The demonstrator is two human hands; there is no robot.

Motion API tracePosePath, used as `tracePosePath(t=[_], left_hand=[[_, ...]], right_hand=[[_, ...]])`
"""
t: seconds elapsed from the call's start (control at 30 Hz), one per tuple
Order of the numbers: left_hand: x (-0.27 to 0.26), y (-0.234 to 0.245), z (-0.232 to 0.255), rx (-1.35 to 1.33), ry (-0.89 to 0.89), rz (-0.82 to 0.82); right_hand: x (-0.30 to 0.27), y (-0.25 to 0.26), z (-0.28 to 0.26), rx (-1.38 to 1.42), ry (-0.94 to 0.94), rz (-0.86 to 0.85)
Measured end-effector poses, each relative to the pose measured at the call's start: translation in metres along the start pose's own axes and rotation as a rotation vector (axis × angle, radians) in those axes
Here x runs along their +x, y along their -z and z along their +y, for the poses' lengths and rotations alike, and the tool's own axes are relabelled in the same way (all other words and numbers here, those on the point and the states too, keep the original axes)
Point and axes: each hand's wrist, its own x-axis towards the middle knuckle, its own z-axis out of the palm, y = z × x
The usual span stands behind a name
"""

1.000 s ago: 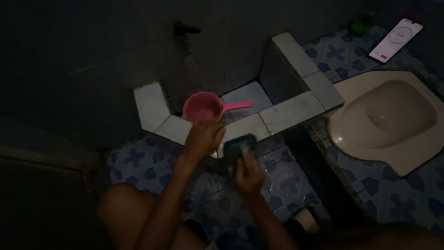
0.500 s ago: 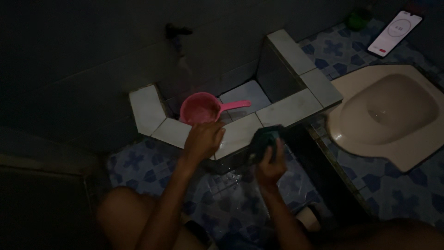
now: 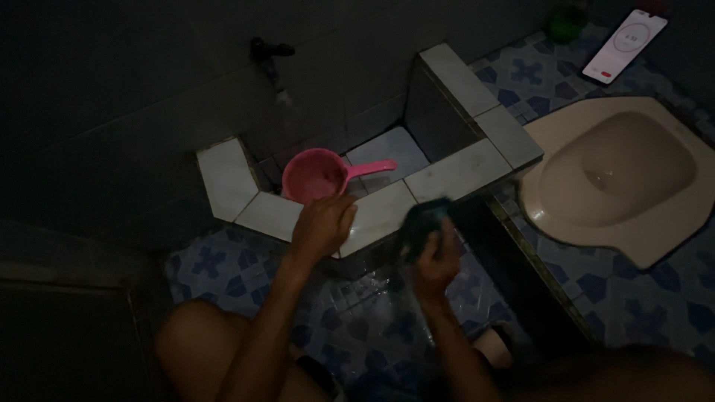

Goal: The person scrubs white tiles in a bathroom using a sponge while water flows from a tap into a basin.

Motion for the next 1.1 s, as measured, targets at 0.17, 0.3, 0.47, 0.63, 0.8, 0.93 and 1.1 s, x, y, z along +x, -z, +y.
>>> tracePosePath(t=[0.17, 0.3, 0.47, 0.63, 0.8, 0.93, 1.1], left_hand=[[0.001, -0.005, 0.005, -0.053, -0.053, 0.089], [0.007, -0.008, 0.011, -0.041, -0.015, 0.013], [0.013, -0.023, 0.018, 0.023, -0.046, 0.009], [0.015, -0.041, 0.020, 0.066, -0.079, 0.029], [0.018, -0.051, 0.022, 0.081, -0.085, 0.037], [0.021, -0.052, 0.025, 0.131, -0.114, 0.066], [0.019, -0.048, 0.026, 0.110, -0.116, 0.053]], right_hand=[[0.001, 0.000, -0.014, -0.128, 0.258, 0.022], [-0.044, -0.012, -0.012, -0.071, 0.237, -0.100], [-0.002, 0.007, -0.014, -0.200, 0.239, -0.081], [0.058, 0.013, -0.024, -0.055, -0.105, 0.166], [0.028, 0.007, -0.024, -0.099, -0.022, 0.068], [-0.011, -0.001, -0.024, -0.035, -0.029, -0.048], [0.021, 0.010, -0.019, -0.118, 0.071, -0.024]])
